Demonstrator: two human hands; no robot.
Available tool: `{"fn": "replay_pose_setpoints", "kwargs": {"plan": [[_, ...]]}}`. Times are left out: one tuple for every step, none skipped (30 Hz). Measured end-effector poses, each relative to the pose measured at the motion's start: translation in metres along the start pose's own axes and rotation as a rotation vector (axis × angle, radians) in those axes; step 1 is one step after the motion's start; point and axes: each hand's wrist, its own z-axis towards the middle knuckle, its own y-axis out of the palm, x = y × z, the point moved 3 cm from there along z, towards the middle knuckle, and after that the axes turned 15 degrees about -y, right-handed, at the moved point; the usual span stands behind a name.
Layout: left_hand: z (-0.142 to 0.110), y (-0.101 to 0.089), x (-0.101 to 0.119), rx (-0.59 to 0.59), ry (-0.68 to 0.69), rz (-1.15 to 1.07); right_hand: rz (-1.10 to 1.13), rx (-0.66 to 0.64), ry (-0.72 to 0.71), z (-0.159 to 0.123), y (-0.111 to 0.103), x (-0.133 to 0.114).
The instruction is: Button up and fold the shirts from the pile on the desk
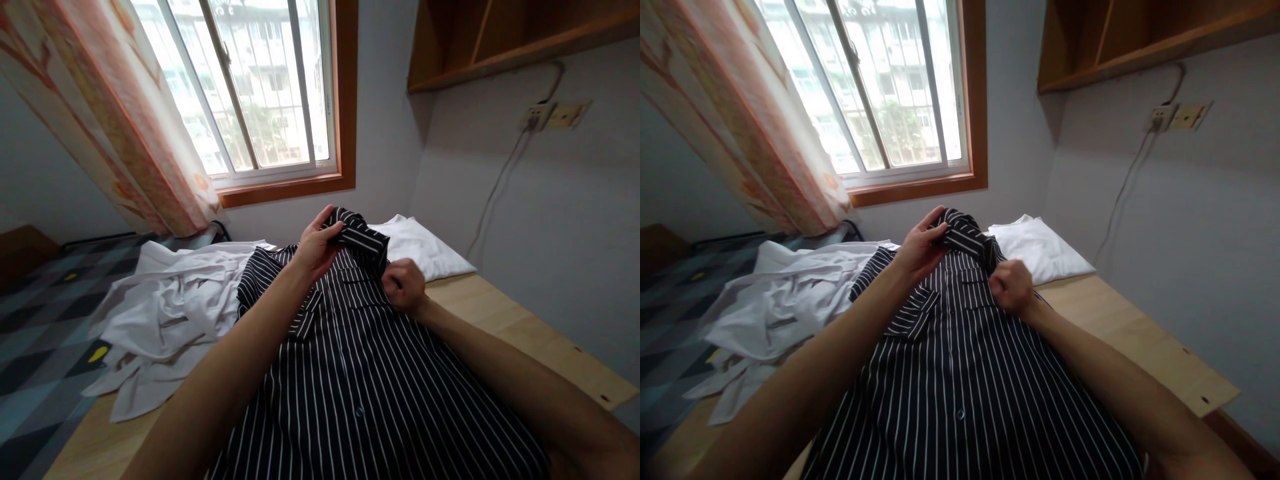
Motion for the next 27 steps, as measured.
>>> {"fn": "replay_pose_setpoints", "kwargs": {"plan": [[0.001,0.007,0.003,-0.013,0.003,0.012,0.104,-0.156,-0.131,0.002,0.009,-0.017],[0.002,0.014,0.004,-0.031,0.003,0.025,0.185,-0.315,-0.197,0.002,0.02,-0.029],[0.001,0.02,0.005,-0.053,0.001,0.038,0.219,-0.454,-0.182,0.003,0.032,-0.032],[-0.001,0.025,0.004,-0.075,0.001,0.047,0.206,-0.562,-0.099,0.005,0.044,-0.026],[-0.003,0.029,0.003,-0.094,0.002,0.054,0.155,-0.639,0.036,0.007,0.054,-0.013],[-0.005,0.031,0.002,-0.106,0.002,0.061,0.086,-0.691,0.197,0.009,0.063,0.004],[-0.008,0.031,0.001,-0.11,0.001,0.069,0.019,-0.732,0.359,0.011,0.068,0.023],[-0.01,0.028,-0.001,-0.104,0.0,0.077,-0.043,-0.768,0.508,0.012,0.071,0.038],[-0.012,0.023,-0.003,-0.088,-0.001,0.086,-0.081,-0.807,0.61,0.012,0.072,0.047],[-0.013,0.015,-0.006,-0.062,-0.005,0.097,-0.098,-0.848,0.663,0.012,0.07,0.048],[-0.014,0.005,-0.01,-0.027,-0.013,0.11,-0.086,-0.892,0.658,0.01,0.066,0.04],[-0.015,-0.006,-0.015,0.015,-0.028,0.127,-0.04,-0.937,0.592,0.009,0.06,0.023],[-0.017,-0.019,-0.022,0.059,-0.054,0.15,0.041,-0.973,0.472,0.007,0.053,0.0],[-0.019,-0.032,-0.029,0.101,-0.095,0.181,0.167,-0.99,0.309,0.005,0.044,-0.027],[-0.022,-0.045,-0.038,0.139,-0.143,0.216,0.331,-1.005,0.15,0.004,0.033,-0.053],[-0.026,-0.057,-0.046,0.174,-0.193,0.255,0.521,-1.025,-0.003,0.003,0.022,-0.076],[-0.03,-0.068,-0.054,0.207,-0.238,0.296,0.624,-1.005,-0.055,0.005,0.011,-0.088],[-0.035,-0.077,-0.062,0.237,-0.274,0.335,0.651,-0.959,-0.032,0.008,0.002,-0.089],[-0.04,-0.084,-0.068,0.264,-0.298,0.371,0.629,-0.898,0.043,0.014,-0.004,-0.08],[-0.044,-0.089,-0.072,0.289,-0.309,0.401,0.571,-0.825,0.153,0.02,-0.007,-0.063],[-0.047,-0.093,-0.075,0.314,-0.308,0.421,0.51,-0.751,0.263,0.025,-0.007,-0.042],[-0.05,-0.095,-0.076,0.334,-0.302,0.433,0.459,-0.685,0.373,0.03,-0.006,-0.018],[-0.053,-0.097,-0.077,0.353,-0.296,0.44,0.428,-0.664,0.455,0.034,-0.001,0.005],[-0.055,-0.098,-0.076,0.366,-0.297,0.443,0.389,-0.636,0.505,0.038,0.004,0.026],[-0.057,-0.098,-0.076,0.365,-0.311,0.444,0.334,-0.597,0.54,0.041,0.01,0.045],[-0.058,-0.098,-0.076,0.345,-0.334,0.437,0.27,-0.56,0.552,0.044,0.017,0.06],[-0.06,-0.098,-0.076,0.306,-0.363,0.421,0.194,-0.525,0.548,0.045,0.025,0.071]]}}
